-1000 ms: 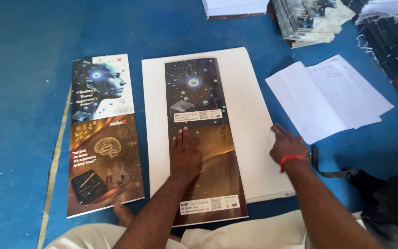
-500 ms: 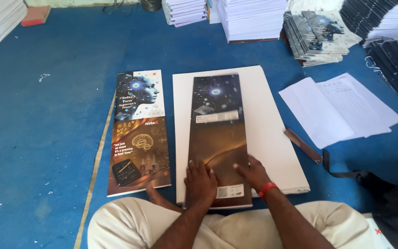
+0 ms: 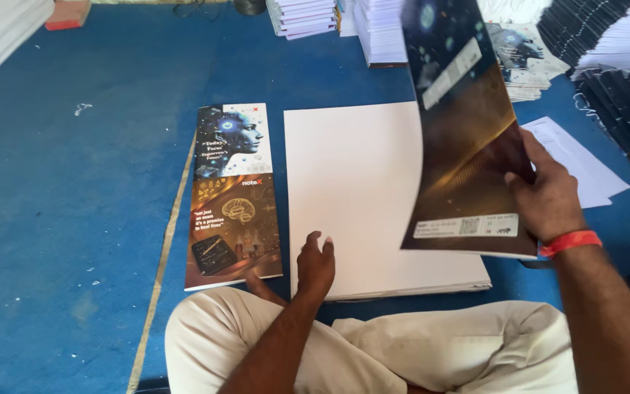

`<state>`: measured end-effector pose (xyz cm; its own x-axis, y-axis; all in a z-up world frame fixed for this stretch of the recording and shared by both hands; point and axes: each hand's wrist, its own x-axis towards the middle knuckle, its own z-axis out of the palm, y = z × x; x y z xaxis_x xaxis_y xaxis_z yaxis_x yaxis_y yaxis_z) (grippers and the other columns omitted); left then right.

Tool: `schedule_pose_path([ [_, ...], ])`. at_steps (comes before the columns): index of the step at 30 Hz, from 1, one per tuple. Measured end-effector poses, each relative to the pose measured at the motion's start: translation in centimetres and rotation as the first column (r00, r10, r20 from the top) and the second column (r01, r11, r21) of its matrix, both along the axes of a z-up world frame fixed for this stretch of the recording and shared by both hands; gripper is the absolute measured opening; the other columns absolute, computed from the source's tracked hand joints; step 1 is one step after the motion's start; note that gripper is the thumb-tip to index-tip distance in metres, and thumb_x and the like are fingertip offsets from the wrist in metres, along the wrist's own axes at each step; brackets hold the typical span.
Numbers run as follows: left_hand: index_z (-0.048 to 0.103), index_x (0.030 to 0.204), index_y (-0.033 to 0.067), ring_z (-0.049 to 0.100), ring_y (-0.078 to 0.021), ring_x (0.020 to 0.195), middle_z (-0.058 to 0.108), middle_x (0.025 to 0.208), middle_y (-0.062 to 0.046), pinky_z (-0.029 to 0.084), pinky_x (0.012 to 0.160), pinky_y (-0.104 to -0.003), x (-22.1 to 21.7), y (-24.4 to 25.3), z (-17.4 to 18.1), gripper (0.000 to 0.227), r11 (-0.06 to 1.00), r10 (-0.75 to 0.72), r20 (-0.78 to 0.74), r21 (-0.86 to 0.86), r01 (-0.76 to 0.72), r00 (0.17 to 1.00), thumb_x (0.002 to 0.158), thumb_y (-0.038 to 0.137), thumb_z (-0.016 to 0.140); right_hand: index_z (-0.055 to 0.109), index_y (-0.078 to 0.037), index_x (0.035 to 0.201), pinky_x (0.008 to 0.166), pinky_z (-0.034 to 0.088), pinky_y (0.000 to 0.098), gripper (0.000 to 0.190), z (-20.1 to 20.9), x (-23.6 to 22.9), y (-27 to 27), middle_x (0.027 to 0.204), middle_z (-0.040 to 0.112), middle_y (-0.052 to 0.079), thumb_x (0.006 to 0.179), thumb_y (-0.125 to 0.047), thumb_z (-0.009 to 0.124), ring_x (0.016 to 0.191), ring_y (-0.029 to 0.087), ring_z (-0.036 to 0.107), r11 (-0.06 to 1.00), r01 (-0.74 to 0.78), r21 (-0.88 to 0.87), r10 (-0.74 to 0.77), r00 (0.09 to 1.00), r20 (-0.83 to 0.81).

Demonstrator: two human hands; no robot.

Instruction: The person sits on the floor and repeatedly places a book cover onto a stack of blank pages, then uses a wooden mallet to press the spine area. The person stacks the finished items to the side and repeats the process with new materials.

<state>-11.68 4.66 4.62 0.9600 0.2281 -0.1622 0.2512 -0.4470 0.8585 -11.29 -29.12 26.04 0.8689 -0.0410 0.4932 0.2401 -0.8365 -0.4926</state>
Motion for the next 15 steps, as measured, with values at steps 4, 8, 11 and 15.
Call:
schedule_pose_path([
  [4,0.058,0.137,0.0068,0.064,-0.0389,0.120,0.065,0.130,-0.025,0.052,0.102,-0.047,-0.2,-0.9,-0.5,0.047,0.998,-0.061,-0.021,0.000,0.061,0.998,0.099,0.034,0.058,0.047,-0.011,0.163,0.085,0.057,0.0513,0.071,-1.3,-1.7,1.2,0.112,0.070,0.031,0.094,-0.013,0.064,0.100,0.045,0.068,0.925,0.184,-0.333,-0.225,0.970,-0.089],
  [8,0.060,0.135,0.0077,0.065,-0.0386,0.120,0.066,0.131,-0.025,0.052,0.104,-0.045,-0.2,-0.6,-1.8,0.047,0.993,-0.115,-0.071,0.028,0.117,0.991,0.096,0.033,0.061,0.062,-0.008,0.117,0.068,0.059,0.0486,0.044,-8.9,-0.4,3.2,0.088,0.076,0.018,0.108,-0.050,0.051,0.078,0.035,0.075,0.770,0.285,-0.571,-0.486,0.842,-0.235],
  [11,0.062,0.134,0.0088,0.066,-0.0381,0.121,0.066,0.131,-0.024,0.052,0.104,-0.045,-0.3,-0.4,-2.7,0.047,0.986,-0.142,-0.087,0.073,0.149,0.986,0.093,0.033,0.064,0.056,-0.024,0.135,0.067,0.059,0.0571,0.037,-16.0,0.4,5.4,0.098,0.074,0.015,0.100,-0.020,0.044,0.085,0.035,0.074,0.623,0.020,-0.782,-0.410,0.859,-0.305],
  [15,0.063,0.133,0.0093,0.065,-0.0375,0.123,0.067,0.132,-0.023,0.052,0.104,-0.045,-0.5,0.0,-3.1,0.047,0.980,-0.159,-0.117,0.100,0.171,0.980,0.092,0.032,0.065,0.056,-0.018,0.142,0.073,0.060,0.0486,0.046,-20.2,-0.3,7.9,0.090,0.074,0.018,0.097,-0.016,0.046,0.086,0.037,0.072,0.724,-0.045,-0.688,-0.243,0.917,-0.316],
])
